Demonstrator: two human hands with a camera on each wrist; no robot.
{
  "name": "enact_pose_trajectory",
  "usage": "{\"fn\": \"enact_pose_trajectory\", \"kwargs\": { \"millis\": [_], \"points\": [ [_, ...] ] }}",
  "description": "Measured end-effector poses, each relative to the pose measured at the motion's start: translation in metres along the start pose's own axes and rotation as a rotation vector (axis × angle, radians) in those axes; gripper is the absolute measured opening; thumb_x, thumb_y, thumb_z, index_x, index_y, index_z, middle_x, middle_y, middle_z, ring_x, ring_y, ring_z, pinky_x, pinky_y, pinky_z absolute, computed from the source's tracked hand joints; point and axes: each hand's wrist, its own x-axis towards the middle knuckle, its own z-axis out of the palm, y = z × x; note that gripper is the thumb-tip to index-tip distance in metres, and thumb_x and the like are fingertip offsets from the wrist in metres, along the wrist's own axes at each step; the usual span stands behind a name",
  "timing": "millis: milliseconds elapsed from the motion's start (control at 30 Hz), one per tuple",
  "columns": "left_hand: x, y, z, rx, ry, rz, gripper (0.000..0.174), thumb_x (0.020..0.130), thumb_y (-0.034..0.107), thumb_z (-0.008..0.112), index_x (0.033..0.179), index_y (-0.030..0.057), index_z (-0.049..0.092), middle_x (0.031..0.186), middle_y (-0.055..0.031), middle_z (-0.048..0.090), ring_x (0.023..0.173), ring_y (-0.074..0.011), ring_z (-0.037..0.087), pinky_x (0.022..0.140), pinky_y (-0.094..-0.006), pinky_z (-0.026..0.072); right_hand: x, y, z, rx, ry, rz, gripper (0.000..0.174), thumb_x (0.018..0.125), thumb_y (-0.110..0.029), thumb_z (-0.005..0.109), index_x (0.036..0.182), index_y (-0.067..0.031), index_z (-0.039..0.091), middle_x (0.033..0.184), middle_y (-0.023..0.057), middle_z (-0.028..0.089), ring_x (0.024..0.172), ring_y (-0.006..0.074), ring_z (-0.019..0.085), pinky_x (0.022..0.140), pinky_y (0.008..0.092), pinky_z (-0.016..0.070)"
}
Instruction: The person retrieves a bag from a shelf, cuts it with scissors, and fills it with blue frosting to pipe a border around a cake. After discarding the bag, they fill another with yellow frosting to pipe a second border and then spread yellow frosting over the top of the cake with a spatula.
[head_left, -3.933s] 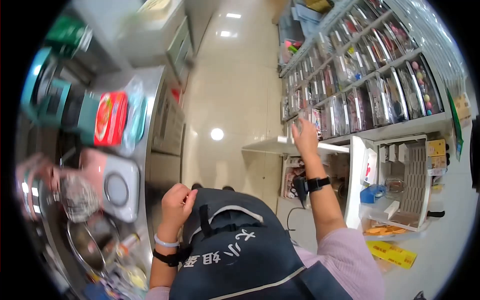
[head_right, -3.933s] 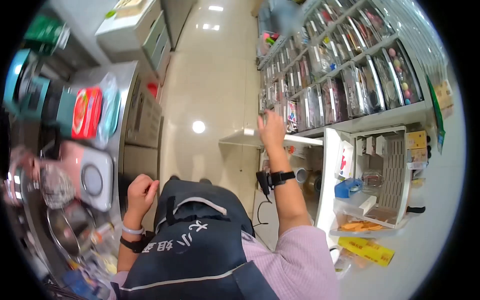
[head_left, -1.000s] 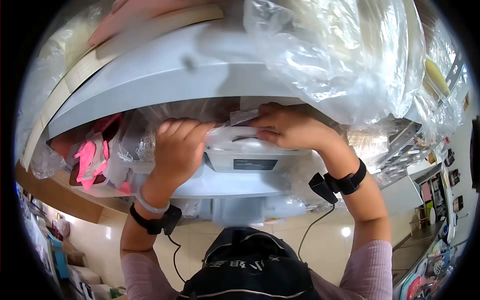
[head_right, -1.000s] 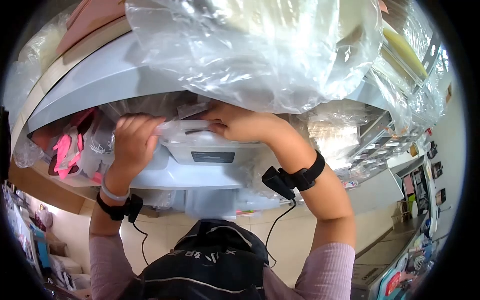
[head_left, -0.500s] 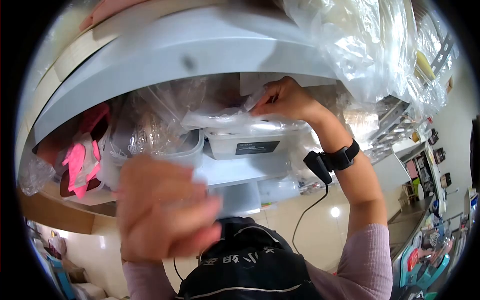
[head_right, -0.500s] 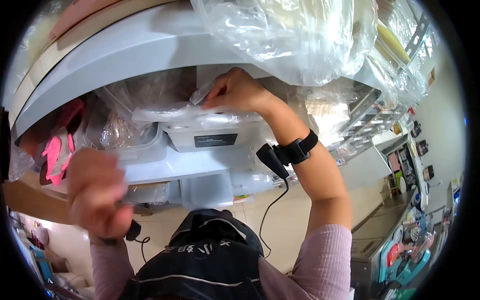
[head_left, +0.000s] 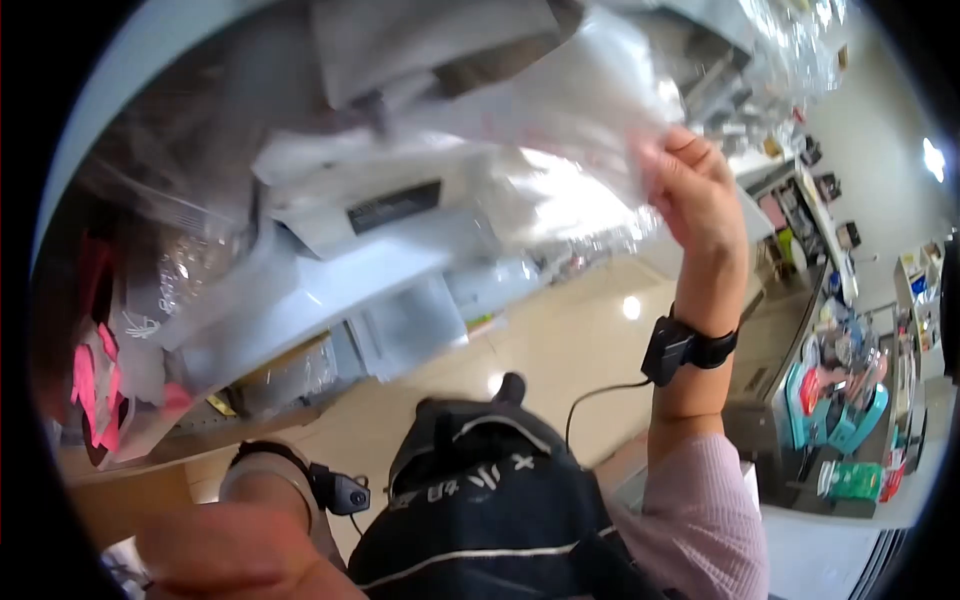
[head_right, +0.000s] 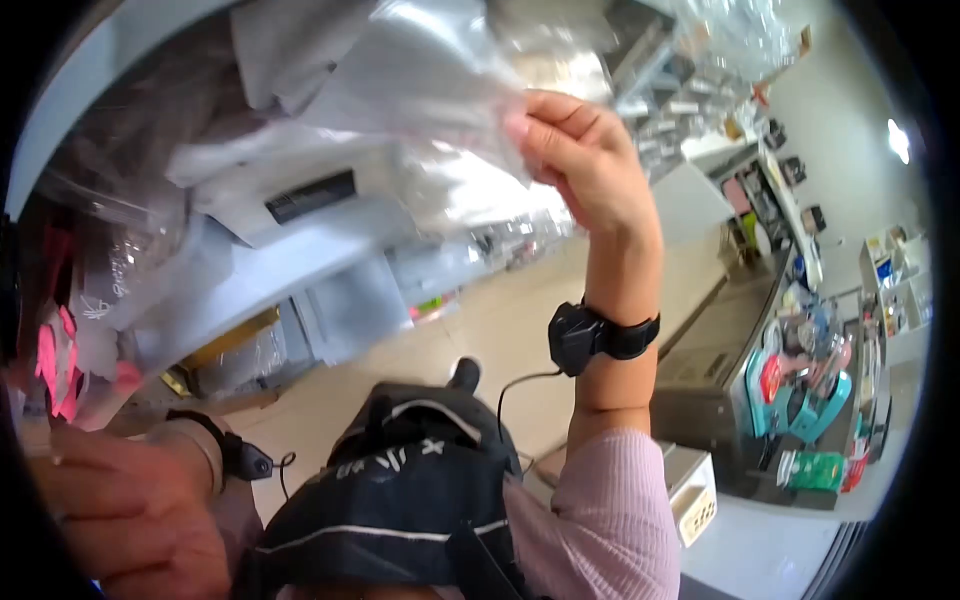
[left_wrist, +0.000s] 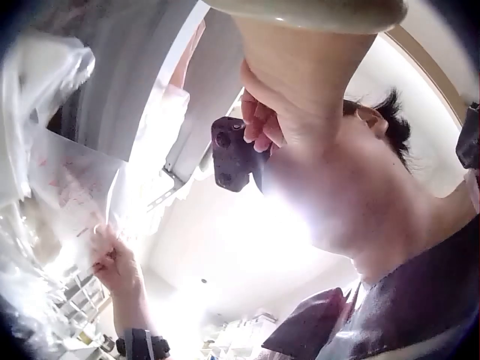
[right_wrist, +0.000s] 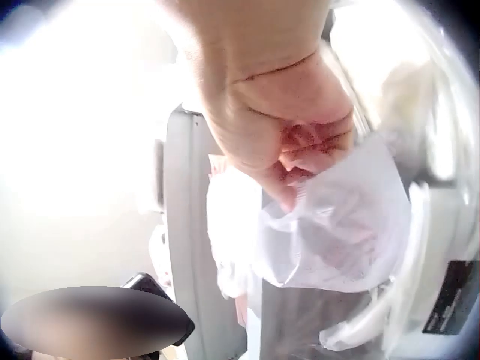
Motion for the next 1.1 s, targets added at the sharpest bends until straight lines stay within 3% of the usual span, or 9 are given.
{"fn": "enact_pose_trajectory", "kwargs": {
  "millis": [233, 300, 433, 600, 667, 700, 800, 1067, 1100],
  "points": [
    [0.032, 0.017, 0.171, -0.382, -0.374, -0.372, 0.042, 0.063, 0.022, 0.07, 0.099, 0.0027, 0.061, 0.085, -0.0096, 0.059, 0.074, -0.0244, 0.056, 0.065, -0.0365, 0.0441, -0.131, 0.049, -0.085, -0.027, 0.412, -0.03, 0.008, 0.081, -0.01, 0.064, 0.084, -0.0044, 0.067, 0.073, -0.0007, 0.063, 0.055, 0.0023, 0.05, 0.047, 0.0159, 0.0379],
    [0.028, 0.032, 0.262, -0.596, -0.583, -0.632, 0.076, 0.068, 0.026, 0.073, 0.129, 0.0, 0.036, 0.109, -0.0153, 0.048, 0.092, -0.0272, 0.052, 0.07, -0.0346, 0.0455, -0.171, 0.053, -0.098, 0.092, 0.414, 0.098, 0.006, 0.081, -0.009, 0.064, 0.082, -0.0034, 0.066, 0.074, 0.0002, 0.064, 0.062, 0.0051, 0.056, 0.052, 0.0187, 0.0449],
    [0.007, 0.072, 0.434, -0.981, -0.488, -0.816, 0.024, 0.081, 0.009, 0.061, 0.102, -0.0031, 0.058, 0.091, -0.0083, 0.059, 0.077, -0.0152, 0.057, 0.064, -0.0262, 0.0453, -0.246, 0.095, -0.18, 0.243, 0.556, 0.092, 0.01, 0.082, -0.009, 0.063, 0.089, -0.0014, 0.061, 0.078, 0.0029, 0.065, 0.065, 0.008, 0.06, 0.055, 0.0207, 0.0473],
    [0.009, 0.102, 0.619, -1.033, -0.527, -1.152, 0.012, 0.086, 0.004, 0.052, 0.087, -0.0025, 0.061, 0.07, -0.0001, 0.057, 0.061, -0.0077, 0.05, 0.054, -0.0236, 0.0412, -0.364, 0.135, -0.318, 0.431, 1.052, 0.263, 0.023, 0.08, -0.009, 0.064, 0.098, 0.0, 0.054, 0.094, 0.0106, 0.062, 0.086, 0.0186, 0.062, 0.065, 0.0275, 0.0499],
    [0.024, 0.128, 0.674, -0.797, -0.556, -0.684, 0.007, 0.082, 0.001, 0.054, 0.084, -0.0008, 0.061, 0.067, -0.0047, 0.057, 0.058, -0.0129, 0.051, 0.053, -0.026, 0.0414, -0.381, 0.136, -0.344, -1.019, 1.27, 0.376, 0.035, 0.073, -0.007, 0.065, 0.104, -0.0001, 0.051, 0.114, 0.0188, 0.051, 0.109, 0.0295, 0.05, 0.081, 0.0376, 0.0461],
    [0.031, 0.146, 0.696, -0.816, -0.609, -0.438, 0.007, 0.078, 0.0, 0.056, 0.083, 0.0005, 0.06, 0.067, -0.0076, 0.055, 0.057, -0.0176, 0.052, 0.053, -0.028, 0.0417, -0.385, 0.115, -0.362, -1.214, 1.107, 0.348, 0.048, 0.065, -0.006, 0.066, 0.111, -0.003, 0.049, 0.128, 0.0196, 0.038, 0.122, 0.0364, 0.035, 0.093, 0.0459, 0.0369],
    [0.059, 0.198, 0.752, -0.912, -0.741, -0.229, 0.013, 0.069, -0.001, 0.06, 0.081, 0.0026, 0.06, 0.068, -0.012, 0.053, 0.059, -0.0259, 0.053, 0.054, -0.0322, 0.0425, -0.397, 0.127, -0.417, -1.414, 0.754, 0.457, 0.046, 0.066, -0.007, 0.064, 0.111, -0.008, 0.052, 0.121, 0.0138, 0.047, 0.116, 0.0324, 0.043, 0.095, 0.0496, 0.0325],
    [0.03, 0.163, 1.0, -1.044, -0.92, -0.245, 0.016, 0.076, 0.009, 0.059, 0.092, 0.0064, 0.061, 0.086, -0.0125, 0.061, 0.075, -0.029, 0.06, 0.063, -0.0359, 0.0468, -0.422, 0.211, -0.591, -1.167, 1.069, 0.68, 0.012, 0.079, -0.011, 0.058, 0.088, -0.0072, 0.065, 0.084, 0.0114, 0.062, 0.066, 0.0321, 0.059, 0.058, 0.0357, 0.0484],
    [0.069, 0.155, 1.015, -1.287, -1.175, -0.785, 0.021, 0.087, 0.014, 0.052, 0.103, 0.0027, 0.059, 0.096, -0.0118, 0.064, 0.082, -0.0252, 0.062, 0.069, -0.0347, 0.0495, -0.423, 0.224, -0.62, -1.059, 1.161, 0.661, 0.012, 0.081, -0.013, 0.058, 0.09, -0.0071, 0.065, 0.081, 0.0123, 0.062, 0.067, 0.0301, 0.06, 0.059, 0.0347, 0.0484]
  ]
}}
